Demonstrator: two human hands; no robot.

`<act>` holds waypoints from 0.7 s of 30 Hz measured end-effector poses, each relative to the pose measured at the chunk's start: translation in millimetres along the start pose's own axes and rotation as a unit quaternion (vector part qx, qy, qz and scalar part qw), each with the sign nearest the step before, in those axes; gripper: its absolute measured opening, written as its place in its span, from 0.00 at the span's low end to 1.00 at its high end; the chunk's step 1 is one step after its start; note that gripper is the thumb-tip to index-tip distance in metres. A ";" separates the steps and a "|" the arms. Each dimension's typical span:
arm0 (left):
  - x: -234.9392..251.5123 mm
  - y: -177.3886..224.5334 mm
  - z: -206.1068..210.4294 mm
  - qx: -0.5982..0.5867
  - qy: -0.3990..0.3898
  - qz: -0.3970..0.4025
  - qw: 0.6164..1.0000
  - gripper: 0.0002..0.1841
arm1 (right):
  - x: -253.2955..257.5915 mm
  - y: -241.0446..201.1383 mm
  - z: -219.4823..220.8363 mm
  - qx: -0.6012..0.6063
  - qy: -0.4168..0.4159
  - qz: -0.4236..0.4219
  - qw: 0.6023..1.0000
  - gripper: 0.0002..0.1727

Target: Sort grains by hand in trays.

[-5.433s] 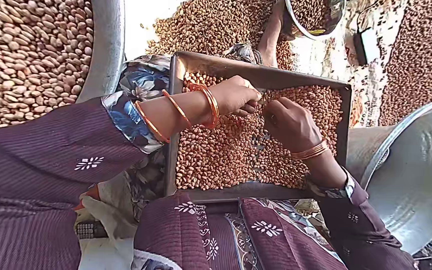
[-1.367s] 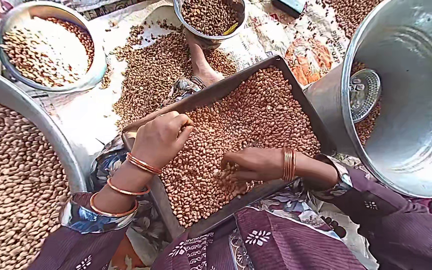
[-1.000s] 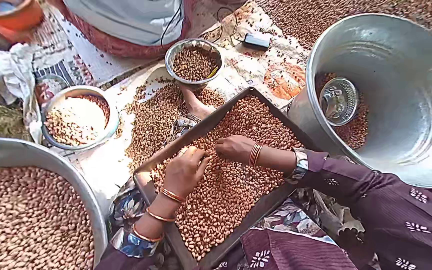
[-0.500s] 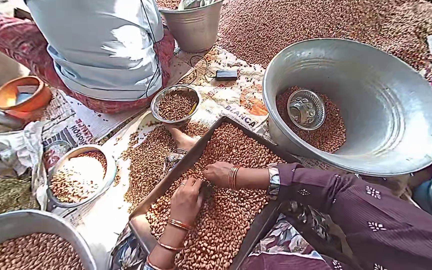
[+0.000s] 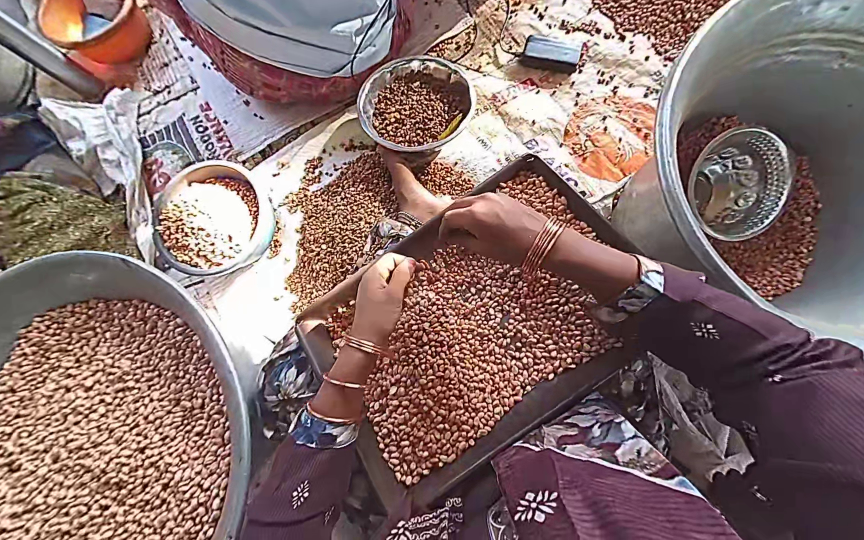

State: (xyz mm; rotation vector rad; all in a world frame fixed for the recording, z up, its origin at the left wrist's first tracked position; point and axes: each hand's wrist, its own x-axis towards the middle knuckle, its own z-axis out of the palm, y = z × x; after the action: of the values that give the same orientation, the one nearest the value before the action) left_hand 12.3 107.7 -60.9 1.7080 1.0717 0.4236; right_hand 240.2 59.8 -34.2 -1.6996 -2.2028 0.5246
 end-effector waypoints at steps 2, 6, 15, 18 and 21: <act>8.4 -6.6 -1.7 0.296 0.057 0.145 0.943 0.10 | 3.1 6.7 11.5 -0.008 -0.048 0.009 0.999 0.11; 20.2 -31.4 8.6 0.493 0.102 0.262 0.823 0.07 | 7.7 9.2 20.2 -0.013 -0.064 0.043 0.997 0.12; 23.3 -41.0 16.8 0.519 0.118 0.272 0.801 0.11 | -29.1 19.0 -10.7 -0.057 -0.161 0.060 0.983 0.08; 18.0 -36.4 16.6 0.436 0.127 0.275 0.848 0.13 | -48.3 16.7 1.0 -0.093 -0.205 0.082 0.971 0.09; 7.5 -17.2 20.1 0.177 0.084 0.214 0.957 0.12 | -57.0 13.4 10.5 -0.120 -0.199 0.081 0.969 0.10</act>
State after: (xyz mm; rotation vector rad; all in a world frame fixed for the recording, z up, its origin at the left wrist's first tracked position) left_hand 22.8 103.6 -85.9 2.2711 0.9311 0.6916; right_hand 261.0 6.7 -50.9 -2.0651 -2.4985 0.7195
